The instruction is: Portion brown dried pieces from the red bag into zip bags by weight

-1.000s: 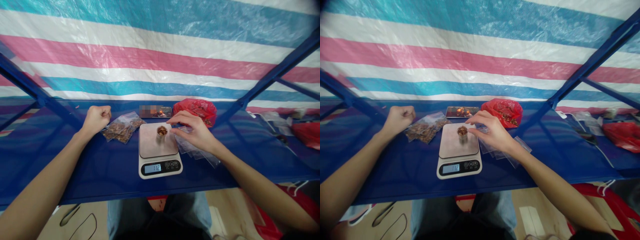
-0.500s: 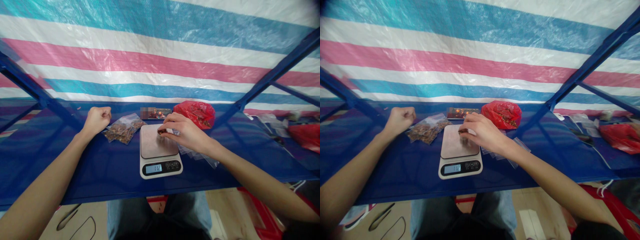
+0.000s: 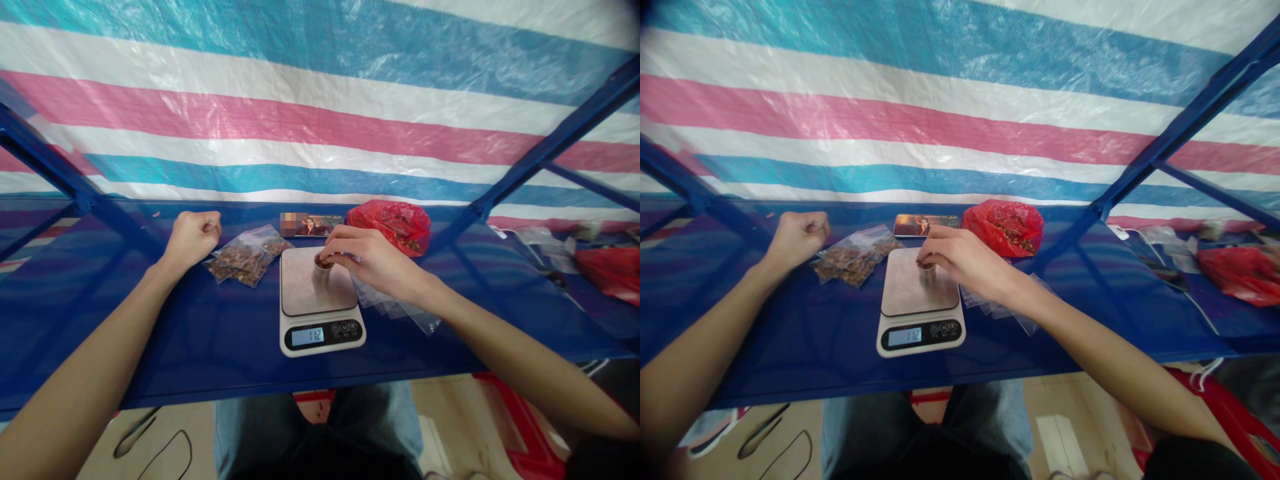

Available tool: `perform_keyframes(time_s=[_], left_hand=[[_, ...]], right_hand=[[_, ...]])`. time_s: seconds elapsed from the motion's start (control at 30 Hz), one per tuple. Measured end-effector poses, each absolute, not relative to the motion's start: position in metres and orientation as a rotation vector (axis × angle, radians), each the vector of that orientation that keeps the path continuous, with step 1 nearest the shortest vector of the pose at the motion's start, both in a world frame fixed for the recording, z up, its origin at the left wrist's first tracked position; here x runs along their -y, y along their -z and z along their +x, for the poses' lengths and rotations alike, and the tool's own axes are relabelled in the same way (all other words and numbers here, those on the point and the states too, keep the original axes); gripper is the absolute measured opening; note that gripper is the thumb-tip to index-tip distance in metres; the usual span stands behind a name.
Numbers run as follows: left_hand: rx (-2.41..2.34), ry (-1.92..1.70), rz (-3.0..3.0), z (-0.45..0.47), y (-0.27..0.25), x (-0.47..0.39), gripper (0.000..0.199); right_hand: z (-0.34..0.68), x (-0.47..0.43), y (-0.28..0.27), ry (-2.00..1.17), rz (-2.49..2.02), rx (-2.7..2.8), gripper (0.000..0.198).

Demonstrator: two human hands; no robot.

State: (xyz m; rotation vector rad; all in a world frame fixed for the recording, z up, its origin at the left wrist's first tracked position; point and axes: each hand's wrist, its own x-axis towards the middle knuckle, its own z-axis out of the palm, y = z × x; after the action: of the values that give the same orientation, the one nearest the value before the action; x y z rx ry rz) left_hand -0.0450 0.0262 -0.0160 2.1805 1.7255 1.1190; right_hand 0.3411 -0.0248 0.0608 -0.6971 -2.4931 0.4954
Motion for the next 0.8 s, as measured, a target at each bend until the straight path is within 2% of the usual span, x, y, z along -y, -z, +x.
perform_keyframes(time_s=[0.3, 0.53, 0.63, 0.8], left_hand=[[-1.773, -1.1, 2.184, -0.043, 0.015, -0.026, 0.03], [-1.78, -1.067, 2.223, -0.045, 0.016, -0.025, 0.03], [-1.782, -1.047, 2.231, -0.044, 0.016, -0.025, 0.03], [-1.815, -1.019, 2.212, -0.042, 0.014, -0.023, 0.032]], right_hand=[[0.341, 0.023, -0.062, -0.489, -0.685, 2.445, 0.021], [0.398, 0.011, -0.085, -0.245, -0.92, 2.157, 0.012], [0.437, -0.006, -0.071, -0.21, -1.106, 2.081, 0.012], [0.475, -0.034, -0.038, -0.334, -1.244, 2.099, 0.018]])
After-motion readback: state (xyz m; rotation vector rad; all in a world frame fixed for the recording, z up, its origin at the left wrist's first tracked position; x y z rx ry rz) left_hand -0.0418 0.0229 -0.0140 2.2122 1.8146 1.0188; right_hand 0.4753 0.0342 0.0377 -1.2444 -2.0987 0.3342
